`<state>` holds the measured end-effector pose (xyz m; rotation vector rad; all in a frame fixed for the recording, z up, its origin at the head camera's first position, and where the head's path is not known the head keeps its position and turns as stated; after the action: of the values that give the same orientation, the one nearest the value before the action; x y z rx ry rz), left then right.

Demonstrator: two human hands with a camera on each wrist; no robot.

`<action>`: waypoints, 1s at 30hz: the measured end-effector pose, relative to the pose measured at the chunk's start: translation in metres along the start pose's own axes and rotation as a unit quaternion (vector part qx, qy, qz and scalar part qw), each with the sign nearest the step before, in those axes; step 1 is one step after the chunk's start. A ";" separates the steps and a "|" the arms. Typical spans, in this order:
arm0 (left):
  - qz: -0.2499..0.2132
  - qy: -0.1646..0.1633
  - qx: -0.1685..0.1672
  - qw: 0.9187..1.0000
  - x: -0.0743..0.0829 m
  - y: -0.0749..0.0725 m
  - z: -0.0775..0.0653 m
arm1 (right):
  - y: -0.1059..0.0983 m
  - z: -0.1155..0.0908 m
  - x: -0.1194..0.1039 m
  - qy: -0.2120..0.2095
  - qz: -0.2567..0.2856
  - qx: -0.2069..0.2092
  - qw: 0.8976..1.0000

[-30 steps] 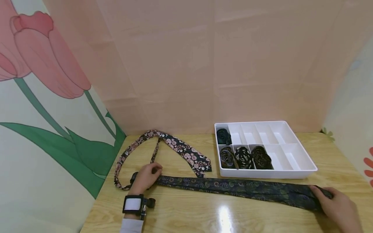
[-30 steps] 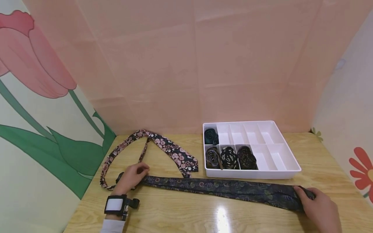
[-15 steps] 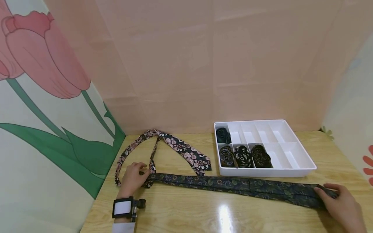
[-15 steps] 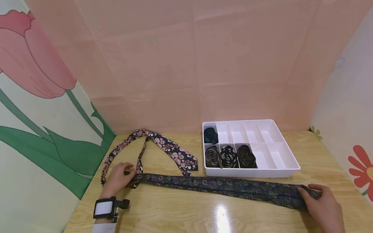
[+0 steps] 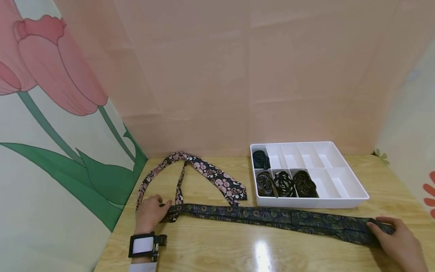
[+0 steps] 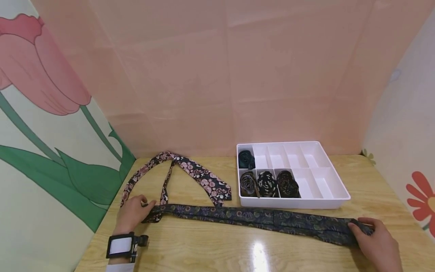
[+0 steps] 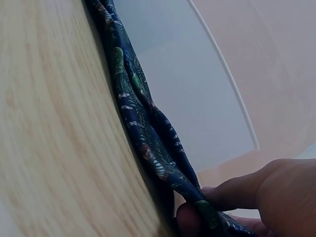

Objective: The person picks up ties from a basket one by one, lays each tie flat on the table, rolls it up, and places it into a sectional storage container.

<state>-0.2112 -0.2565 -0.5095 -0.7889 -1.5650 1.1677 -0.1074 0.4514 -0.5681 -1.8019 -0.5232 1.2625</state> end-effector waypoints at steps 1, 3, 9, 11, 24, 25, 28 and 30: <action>0.004 -0.003 -0.002 1.000 0.000 -0.002 -0.001 | 0.000 0.000 0.000 -0.001 0.000 0.000 1.000; 0.014 -0.011 -0.013 1.000 0.000 -0.003 -0.003 | 0.000 0.000 0.000 -0.001 0.002 -0.001 1.000; -0.004 -0.023 -0.059 0.998 -0.003 0.002 -0.001 | 0.000 -0.001 -0.002 -0.008 0.002 -0.005 1.000; -0.043 -0.023 -0.066 0.997 -0.002 0.003 0.001 | 0.000 -0.001 -0.003 -0.009 0.000 -0.006 1.000; -0.256 -0.012 -0.112 0.960 -0.001 -0.002 -0.005 | -0.007 -0.006 0.009 -0.082 -0.010 0.074 0.994; -0.267 -0.005 -0.115 0.957 -0.001 -0.003 -0.007 | -0.009 -0.006 0.011 -0.088 -0.006 0.085 0.992; -0.294 0.012 -0.127 0.947 -0.001 -0.004 -0.013 | -0.013 -0.007 0.017 -0.082 0.028 0.119 0.989; -0.310 0.012 -0.149 0.939 -0.001 -0.003 -0.018 | -0.015 -0.007 0.021 -0.064 0.074 0.144 0.985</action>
<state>-0.1934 -0.2533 -0.5060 -0.4332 -1.8121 0.4671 -0.0903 0.4720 -0.5663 -1.5467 -0.2620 1.4806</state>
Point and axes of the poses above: each hand's wrist, its own z-axis towards the middle knuckle, its own y-axis out of the palm, x = y × z, the point moved 2 cm from there along z, towards the middle knuckle, and after that the axes turned 14 degrees about -y, right-handed, at the moved point
